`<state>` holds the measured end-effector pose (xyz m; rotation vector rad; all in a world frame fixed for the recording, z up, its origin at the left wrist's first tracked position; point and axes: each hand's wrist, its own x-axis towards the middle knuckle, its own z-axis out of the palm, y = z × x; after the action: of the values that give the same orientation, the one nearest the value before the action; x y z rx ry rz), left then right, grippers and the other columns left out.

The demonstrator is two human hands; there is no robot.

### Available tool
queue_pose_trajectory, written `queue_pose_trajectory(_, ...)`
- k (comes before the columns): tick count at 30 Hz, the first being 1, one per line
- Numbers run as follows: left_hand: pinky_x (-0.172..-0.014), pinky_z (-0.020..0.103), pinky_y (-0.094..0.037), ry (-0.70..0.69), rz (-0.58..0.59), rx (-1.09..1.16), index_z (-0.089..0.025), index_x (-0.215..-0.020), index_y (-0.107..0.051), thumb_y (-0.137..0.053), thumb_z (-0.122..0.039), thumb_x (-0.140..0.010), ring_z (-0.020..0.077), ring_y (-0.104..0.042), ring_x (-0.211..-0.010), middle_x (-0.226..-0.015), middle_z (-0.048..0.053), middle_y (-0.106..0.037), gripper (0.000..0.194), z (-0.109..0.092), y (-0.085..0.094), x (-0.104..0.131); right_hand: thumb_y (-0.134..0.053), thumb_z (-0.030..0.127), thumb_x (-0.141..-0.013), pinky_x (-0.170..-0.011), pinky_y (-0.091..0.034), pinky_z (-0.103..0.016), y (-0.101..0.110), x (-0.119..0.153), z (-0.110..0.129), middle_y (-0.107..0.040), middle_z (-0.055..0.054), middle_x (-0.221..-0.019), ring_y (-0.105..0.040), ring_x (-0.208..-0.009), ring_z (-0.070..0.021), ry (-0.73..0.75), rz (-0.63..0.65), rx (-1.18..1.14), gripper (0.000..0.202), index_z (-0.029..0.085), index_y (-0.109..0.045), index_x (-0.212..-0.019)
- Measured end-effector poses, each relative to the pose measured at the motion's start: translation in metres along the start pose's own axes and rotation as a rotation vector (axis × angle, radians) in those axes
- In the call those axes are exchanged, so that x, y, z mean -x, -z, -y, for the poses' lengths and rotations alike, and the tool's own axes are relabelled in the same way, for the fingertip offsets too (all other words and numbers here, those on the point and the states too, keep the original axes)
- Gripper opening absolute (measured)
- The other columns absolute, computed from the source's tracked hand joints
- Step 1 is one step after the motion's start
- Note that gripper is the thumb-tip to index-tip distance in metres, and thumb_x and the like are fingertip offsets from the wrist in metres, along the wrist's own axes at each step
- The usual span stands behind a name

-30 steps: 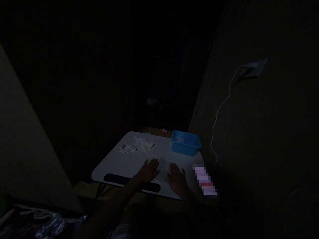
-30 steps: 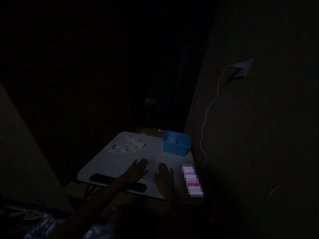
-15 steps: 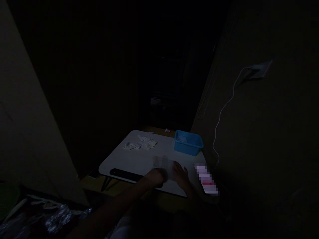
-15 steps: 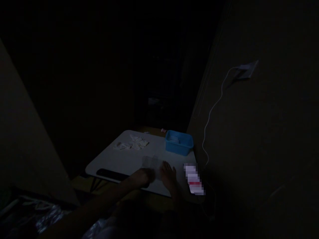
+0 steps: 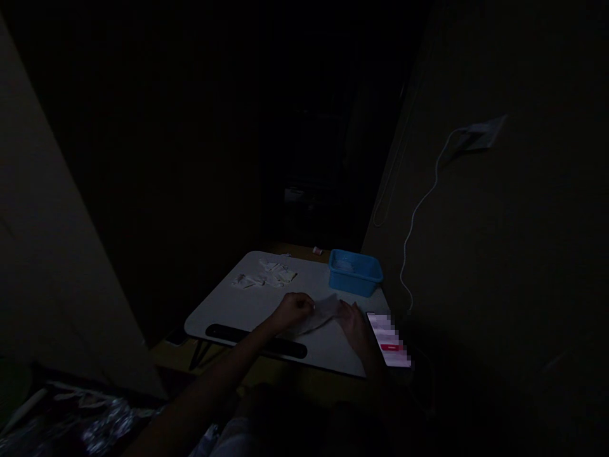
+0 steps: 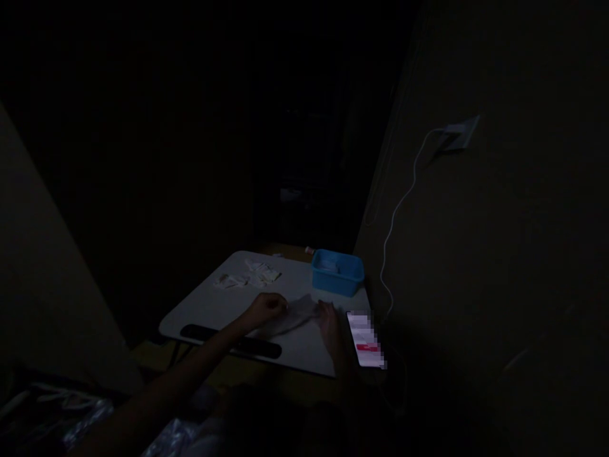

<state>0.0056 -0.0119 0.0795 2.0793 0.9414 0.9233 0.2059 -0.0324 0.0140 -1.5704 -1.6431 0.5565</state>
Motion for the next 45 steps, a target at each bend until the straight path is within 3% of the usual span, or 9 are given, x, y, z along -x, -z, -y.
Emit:
queue_pose_trajectory(3,-0.052,0.02,-0.037,0.151,-0.154,0.288,-0.012,-0.063,-0.058,-0.049,-0.025,-0.063,0.0104,-0.05,-0.054,-0.056,-0.001,-0.056,0.015,0.005,0.002,-0.009,0.018,0.052,-0.079,-0.082,-0.042,-0.034,0.002,0.0,0.007,-0.054,-0.013,-0.116,-0.054,-0.101,-0.0187,-0.115,0.224,-0.438,0.083,0.011,-0.038,-0.124)
queue_pose_trajectory(6,-0.045,0.019,-0.031,0.287,-0.293,0.472,-0.013,-0.058,-0.057,-0.055,-0.028,-0.057,0.0078,-0.042,-0.045,-0.047,-0.005,-0.048,0.015,0.019,-0.004,-0.01,-0.01,0.064,-0.079,-0.076,-0.044,-0.035,-0.005,0.003,0.009,-0.061,-0.012,-0.105,-0.057,-0.094,-0.0211,-0.178,0.299,-0.881,0.071,0.016,-0.051,-0.111)
queue_pose_trajectory(9,-0.043,0.018,-0.028,0.367,-0.371,0.576,-0.014,-0.054,-0.054,-0.058,-0.031,-0.054,0.0065,-0.038,-0.041,-0.043,-0.007,-0.044,0.018,0.037,-0.013,-0.006,-0.042,0.055,-0.077,-0.07,-0.045,-0.032,-0.012,0.005,0.007,-0.066,-0.007,-0.088,-0.06,-0.082,-0.0194,-0.244,0.302,-1.144,0.043,0.02,-0.061,-0.093)
queue_pose_trajectory(11,-0.042,0.019,-0.028,0.399,-0.361,0.604,-0.014,-0.053,-0.052,-0.058,-0.035,-0.055,0.007,-0.039,-0.04,-0.043,-0.006,-0.044,0.021,0.046,-0.017,-0.002,-0.057,0.044,-0.072,-0.064,-0.045,-0.028,-0.014,0.006,0.006,-0.067,-0.004,-0.08,-0.061,-0.073,-0.0172,-0.285,0.292,-1.226,0.028,0.02,-0.062,-0.084)
queue_pose_trajectory(14,-0.043,0.021,-0.033,0.463,-0.262,0.673,-0.013,-0.056,-0.056,-0.059,-0.039,-0.056,0.0103,-0.046,-0.043,-0.046,-0.002,-0.051,0.026,0.053,-0.02,0.004,-0.069,0.027,-0.063,-0.058,-0.043,-0.024,-0.014,0.007,0.006,-0.066,-0.003,-0.074,-0.06,-0.066,-0.014,-0.292,0.272,-1.228,0.022,0.017,-0.064,-0.081)
queue_pose_trajectory(18,-0.047,0.022,-0.038,0.537,-0.139,0.819,-0.012,-0.055,-0.057,-0.068,-0.026,-0.045,0.0107,-0.051,-0.045,-0.049,-0.001,-0.056,0.02,0.054,-0.02,0.008,-0.072,0.023,-0.058,-0.058,-0.043,-0.023,-0.016,0.007,0.004,-0.065,-0.002,-0.072,-0.059,-0.064,-0.0128,-0.291,0.247,-1.198,0.021,0.015,-0.065,-0.076)
queue_pose_trajectory(26,-0.05,0.023,-0.04,0.491,-0.225,0.844,-0.013,-0.055,-0.056,-0.066,-0.022,-0.047,0.0118,-0.053,-0.048,-0.049,-0.001,-0.057,0.015,0.052,-0.016,0.006,-0.074,0.023,-0.054,-0.057,-0.042,-0.023,-0.018,0.009,0.012,-0.061,0.0,-0.063,-0.055,-0.06,-0.0112,-0.275,0.24,-1.161,0.019,0.015,-0.065,-0.069)
queue_pose_trajectory(33,-0.045,0.021,-0.037,0.489,-0.142,0.853,-0.012,-0.059,-0.058,-0.059,-0.022,-0.051,0.0097,-0.049,-0.042,-0.048,-0.002,-0.056,0.013,0.049,-0.014,0.01,-0.074,0.025,-0.053,-0.058,-0.041,-0.025,-0.019,0.011,0.011,-0.062,-0.001,-0.068,-0.055,-0.06,-0.0124,-0.275,0.19,-1.115,0.024,0.016,-0.065,-0.074)
queue_pose_trajectory(45,-0.046,0.023,-0.041,0.478,-0.083,0.927,-0.015,-0.065,-0.057,-0.052,-0.02,-0.053,0.0124,-0.053,-0.044,-0.051,-0.001,-0.057,0.014,0.063,-0.015,0.011,-0.072,0.025,-0.052,-0.063,-0.043,-0.029,-0.021,0.011,0.001,-0.065,-0.005,-0.078,-0.059,-0.068,-0.0167,-0.258,0.183,-1.106,0.028,0.017,-0.065,-0.078)
